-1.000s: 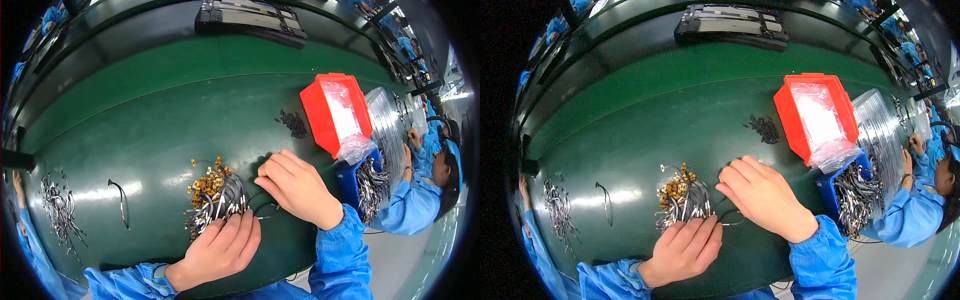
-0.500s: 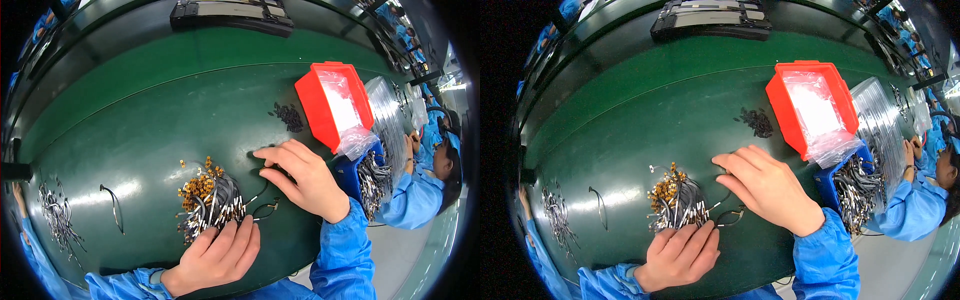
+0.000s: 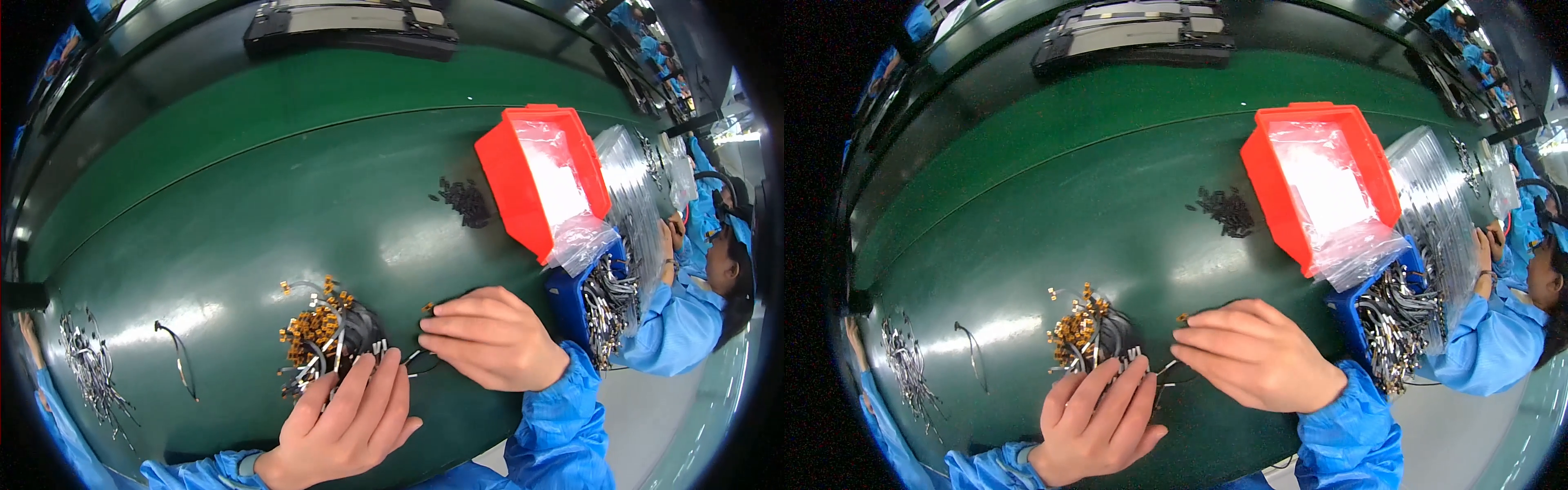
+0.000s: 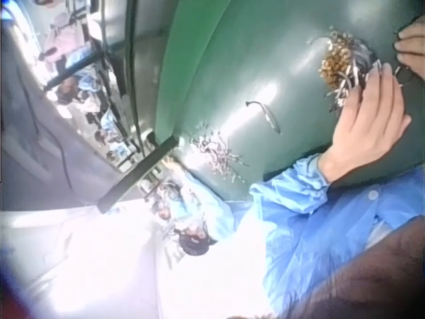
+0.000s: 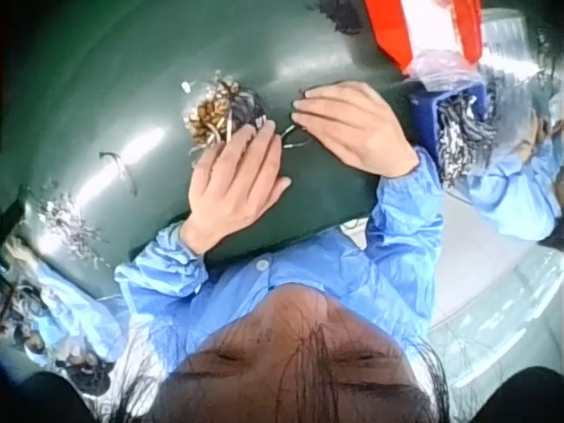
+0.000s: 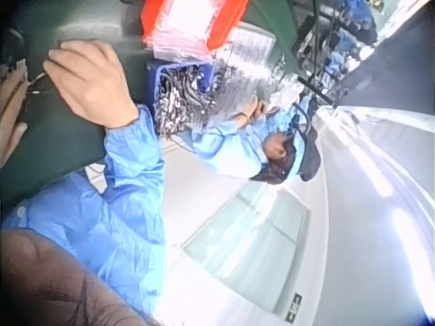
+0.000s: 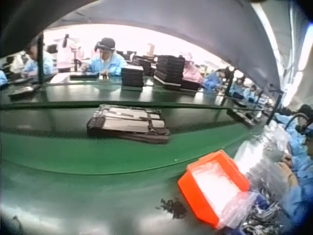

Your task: The person assembles internal electronics components and ribbon cables into a tablet casing by hand.

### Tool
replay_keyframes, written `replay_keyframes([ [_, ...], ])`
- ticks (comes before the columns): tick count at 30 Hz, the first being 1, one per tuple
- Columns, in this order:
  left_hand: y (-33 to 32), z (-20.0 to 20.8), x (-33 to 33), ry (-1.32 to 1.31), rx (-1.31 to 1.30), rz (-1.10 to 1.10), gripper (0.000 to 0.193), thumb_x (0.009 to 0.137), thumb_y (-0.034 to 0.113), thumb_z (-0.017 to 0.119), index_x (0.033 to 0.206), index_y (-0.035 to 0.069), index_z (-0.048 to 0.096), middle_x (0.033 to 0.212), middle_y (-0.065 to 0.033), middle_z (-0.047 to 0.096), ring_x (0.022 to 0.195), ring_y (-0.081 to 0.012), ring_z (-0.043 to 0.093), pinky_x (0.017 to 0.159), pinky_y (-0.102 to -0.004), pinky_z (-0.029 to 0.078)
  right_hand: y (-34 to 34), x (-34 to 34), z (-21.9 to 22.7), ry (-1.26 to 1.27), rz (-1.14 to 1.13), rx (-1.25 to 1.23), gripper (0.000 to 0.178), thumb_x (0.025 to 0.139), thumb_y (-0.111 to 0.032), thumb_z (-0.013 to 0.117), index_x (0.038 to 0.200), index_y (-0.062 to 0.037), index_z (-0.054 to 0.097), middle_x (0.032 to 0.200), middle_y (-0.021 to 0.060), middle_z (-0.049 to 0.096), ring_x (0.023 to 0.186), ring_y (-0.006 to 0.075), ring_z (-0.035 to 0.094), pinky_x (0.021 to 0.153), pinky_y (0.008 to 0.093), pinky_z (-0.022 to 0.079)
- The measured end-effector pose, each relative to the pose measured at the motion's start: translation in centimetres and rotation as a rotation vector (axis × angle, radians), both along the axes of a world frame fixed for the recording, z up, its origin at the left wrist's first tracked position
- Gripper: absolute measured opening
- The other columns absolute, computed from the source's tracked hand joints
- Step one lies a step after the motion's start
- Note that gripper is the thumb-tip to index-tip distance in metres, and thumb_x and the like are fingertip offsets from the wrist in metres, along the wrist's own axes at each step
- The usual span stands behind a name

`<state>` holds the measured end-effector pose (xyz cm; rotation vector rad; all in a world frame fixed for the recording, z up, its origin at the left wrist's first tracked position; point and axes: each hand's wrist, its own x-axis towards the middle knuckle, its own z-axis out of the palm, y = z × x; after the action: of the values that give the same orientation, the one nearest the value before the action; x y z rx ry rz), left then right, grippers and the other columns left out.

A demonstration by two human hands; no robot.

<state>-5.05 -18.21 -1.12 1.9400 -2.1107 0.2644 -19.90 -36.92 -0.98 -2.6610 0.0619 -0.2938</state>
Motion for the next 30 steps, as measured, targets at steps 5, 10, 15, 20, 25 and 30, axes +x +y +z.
replay_keyframes([
  [5, -1.1, 0.6, -2.4, 0.097, 0.021, 0.022, 0.033, 0.09, 0.035, 0.053, 0.107, 0.01, 0.067, 0.118, -0.0041, 0.064, 0.108, -0.0187, 0.058, 0.089, -0.0334, 0.042, -1.7, 3.1, -1.1, -0.242, -0.517, -0.07, 0.031, 0.075, 0.01, 0.061, 0.104, 0.0026, 0.065, 0.098, 0.0154, 0.062, 0.086, 0.0301, 0.062, 0.077, 0.0359, 0.051],
  [10, -3.3, 0.0, -3.9, 0.556, -0.057, 0.238, 0.027, 0.09, 0.029, 0.054, 0.102, 0.009, 0.066, 0.113, -0.004, 0.066, 0.099, -0.0165, 0.061, 0.083, -0.0285, 0.045, -2.3, 5.3, -2.0, -0.257, -0.474, -0.145, 0.028, 0.077, 0.008, 0.065, 0.104, 0.0014, 0.065, 0.097, 0.0144, 0.058, 0.087, 0.0301, 0.06, 0.076, 0.036, 0.05],
  [15, -2.9, -0.8, -1.5, 0.001, -0.083, -0.094, 0.03, 0.087, 0.037, 0.053, 0.096, 0.013, 0.07, 0.105, 0.0001, 0.069, 0.093, -0.0151, 0.059, 0.078, -0.0294, 0.041, -3.6, 6.9, -2.8, -0.283, -0.478, -0.18, 0.018, 0.076, 0.002, 0.066, 0.094, 0.001, 0.062, 0.09, 0.0118, 0.056, 0.082, 0.0293, 0.057, 0.072, 0.0365, 0.049],
  [20, -2.8, -1.5, -1.2, 0.004, -0.095, -0.092, 0.029, 0.087, 0.036, 0.054, 0.097, 0.013, 0.07, 0.108, -0.0007, 0.068, 0.094, -0.0155, 0.059, 0.078, -0.0295, 0.041, -3.8, 6.7, -3.0, -0.277, -0.427, -0.258, 0.013, 0.075, -0.002, 0.065, 0.087, -0.0015, 0.058, 0.085, 0.0093, 0.053, 0.08, 0.0277, 0.054, 0.07, 0.0365, 0.048],
  [25, -2.9, -1.7, -0.6, -0.003, -0.097, -0.051, 0.029, 0.09, 0.038, 0.052, 0.097, 0.014, 0.066, 0.106, 0.0018, 0.067, 0.093, -0.0104, 0.058, 0.073, -0.0256, 0.039, -1.9, 5.0, -2.6, -0.174, -0.272, -0.167, 0.016, 0.073, -0.003, 0.064, 0.089, -0.0029, 0.061, 0.089, 0.0091, 0.056, 0.082, 0.0274, 0.057, 0.071, 0.0352, 0.049],
  [30, -3.2, -2.2, -0.8, 0.045, 0.02, -0.082, 0.042, 0.091, 0.046, 0.049, 0.108, 0.011, 0.065, 0.119, -0.004, 0.064, 0.104, -0.0198, 0.056, 0.08, -0.0322, 0.04, -1.2, 3.1, -1.6, -0.164, -0.327, 0.021, 0.025, 0.073, 0.003, 0.066, 0.098, -0.001, 0.066, 0.093, 0.0116, 0.06, 0.081, 0.0287, 0.059, 0.071, 0.0352, 0.049],
])
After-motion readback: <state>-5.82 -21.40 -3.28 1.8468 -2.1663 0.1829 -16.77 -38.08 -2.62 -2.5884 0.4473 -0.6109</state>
